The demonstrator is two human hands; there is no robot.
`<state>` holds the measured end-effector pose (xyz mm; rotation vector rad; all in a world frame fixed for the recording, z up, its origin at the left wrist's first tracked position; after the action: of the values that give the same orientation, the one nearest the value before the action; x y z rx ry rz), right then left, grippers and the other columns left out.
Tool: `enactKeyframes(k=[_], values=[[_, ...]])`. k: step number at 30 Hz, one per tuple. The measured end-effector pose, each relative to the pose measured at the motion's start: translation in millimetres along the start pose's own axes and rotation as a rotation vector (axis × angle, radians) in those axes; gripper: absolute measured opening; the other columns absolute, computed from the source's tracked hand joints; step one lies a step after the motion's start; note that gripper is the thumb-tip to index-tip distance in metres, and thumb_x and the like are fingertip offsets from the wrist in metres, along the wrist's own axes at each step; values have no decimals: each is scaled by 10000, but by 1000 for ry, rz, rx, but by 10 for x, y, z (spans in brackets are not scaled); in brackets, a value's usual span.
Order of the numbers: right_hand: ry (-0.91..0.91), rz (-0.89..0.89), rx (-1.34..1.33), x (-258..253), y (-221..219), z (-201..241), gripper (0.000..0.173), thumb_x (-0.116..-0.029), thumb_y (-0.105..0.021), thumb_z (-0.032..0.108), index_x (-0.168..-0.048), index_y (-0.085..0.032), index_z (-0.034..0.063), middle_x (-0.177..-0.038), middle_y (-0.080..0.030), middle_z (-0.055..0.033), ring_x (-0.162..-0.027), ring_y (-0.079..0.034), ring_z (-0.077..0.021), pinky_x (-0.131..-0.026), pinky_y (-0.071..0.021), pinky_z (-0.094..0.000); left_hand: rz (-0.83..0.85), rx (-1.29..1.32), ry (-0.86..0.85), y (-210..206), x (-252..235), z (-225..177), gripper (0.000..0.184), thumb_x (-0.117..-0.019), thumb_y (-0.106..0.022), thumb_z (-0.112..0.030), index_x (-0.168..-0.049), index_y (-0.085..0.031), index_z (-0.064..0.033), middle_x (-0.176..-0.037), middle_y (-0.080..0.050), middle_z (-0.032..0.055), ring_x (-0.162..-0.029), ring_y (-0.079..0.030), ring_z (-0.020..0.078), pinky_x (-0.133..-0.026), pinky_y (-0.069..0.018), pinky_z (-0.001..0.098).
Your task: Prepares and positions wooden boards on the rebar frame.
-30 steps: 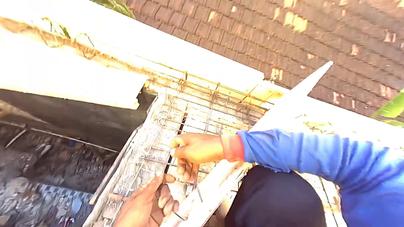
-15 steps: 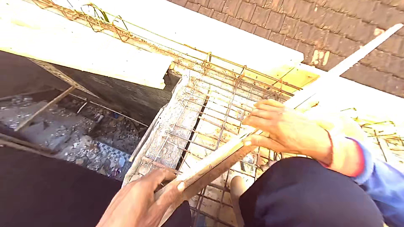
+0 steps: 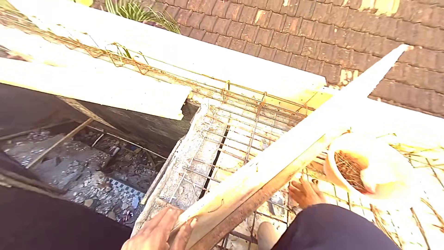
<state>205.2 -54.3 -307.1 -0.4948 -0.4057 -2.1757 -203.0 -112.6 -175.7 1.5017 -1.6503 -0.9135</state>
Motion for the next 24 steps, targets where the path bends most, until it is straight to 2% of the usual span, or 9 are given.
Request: enactKeyframes(k=[2,4,6,9,14,18,20,22,24], values=[[-117,-11,-203,185,-142,70,572,-1130,-341,365,-1486,-337,-82,-1347,-538,-349,-1085,-664,-400,-848,-588,-474,-18,-12,-3,-3,-2,-3,457,-1012,-588,-497,-1022,-739,-67,-941,-739,136,-801,-725,311,-630,-558,543],[-476,-46,-389,504,-316,630,521,-1142,-213,333,-1601,-263,91,-1590,-393,-176,-1405,-475,-331,-1137,-406,-473,-81,-35,-27,-29,4,4,463,-1007,-584,-508,-992,-738,-71,-891,-733,128,-739,-717,296,-578,-546,518],[-183,66,-486,180,-307,154,649,-1110,-273,500,-1593,-271,66,-1559,-427,-216,-1367,-513,-354,-1046,-493,-516,-155,-78,-53,-64,31,36,492,-1010,-553,-545,-973,-742,-92,-860,-732,110,-699,-710,272,-540,-537,491],[-182,146,-520,-304,-316,-313,778,-1000,-330,735,-1561,-345,195,-1497,-517,-99,-1296,-576,-259,-1001,-521,-502,-229,-139,-74,-26,14,137,498,-1009,-538,-552,-959,-744,-102,-859,-738,100,-706,-714,262,-548,-545,476],[-94,298,-551,-128,-390,-96,628,-1079,-287,590,-1564,-275,191,-1437,-545,-55,-1195,-626,-163,-953,-553,-413,-275,-147,-10,127,-153,472,524,-997,-539,-575,-959,-742,-94,-824,-720,93,-683,-696,265,-546,-528,516],[12,303,-450,650,-716,1208,452,-1121,-39,271,-1408,-313,54,-1135,-538,-27,-1017,-601,-48,-918,-526,-259,-358,-38,21,419,-431,769,586,-972,-493,-663,-957,-732,-129,-744,-687,28,-628,-653,178,-552,-522,495],[298,478,-526,305,-673,1160,341,-1109,-296,340,-1265,-482,101,-1085,-692,-11,-1005,-700,-88,-902,-610,-314,-387,57,55,568,-634,915,581,-938,-471,-726,-891,-702,-195,-653,-614,-47,-557,-591,112,-507,-486,441],[460,687,-635,-56,-685,1190,473,-966,-684,457,-1292,-606,123,-1142,-726,-81,-1040,-719,-192,-924,-612,-432,-356,197,100,732,-877,1046,447,-921,-509,-665,-809,-664,-260,-604,-573,-84,-518,-562,86,-472,-473,380],[498,792,-689,-31,-796,1473,483,-929,-721,467,-1276,-642,141,-1144,-723,-92,-1044,-718,-206,-912,-613,-457,-312,334,121,851,-1169,1079,355,-938,-513,-472,-691,-606,-234,-550,-530,-44,-473,-515,114,-437,-424,339]])
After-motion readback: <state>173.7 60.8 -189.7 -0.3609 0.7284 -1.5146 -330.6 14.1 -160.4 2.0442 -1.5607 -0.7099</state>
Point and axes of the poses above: each hand's wrist, its own x-axis away from the middle knuckle, its own y-axis out of the back of the hand, z = x × y, the point moved 3 cm from there along -x, towards the middle knuckle
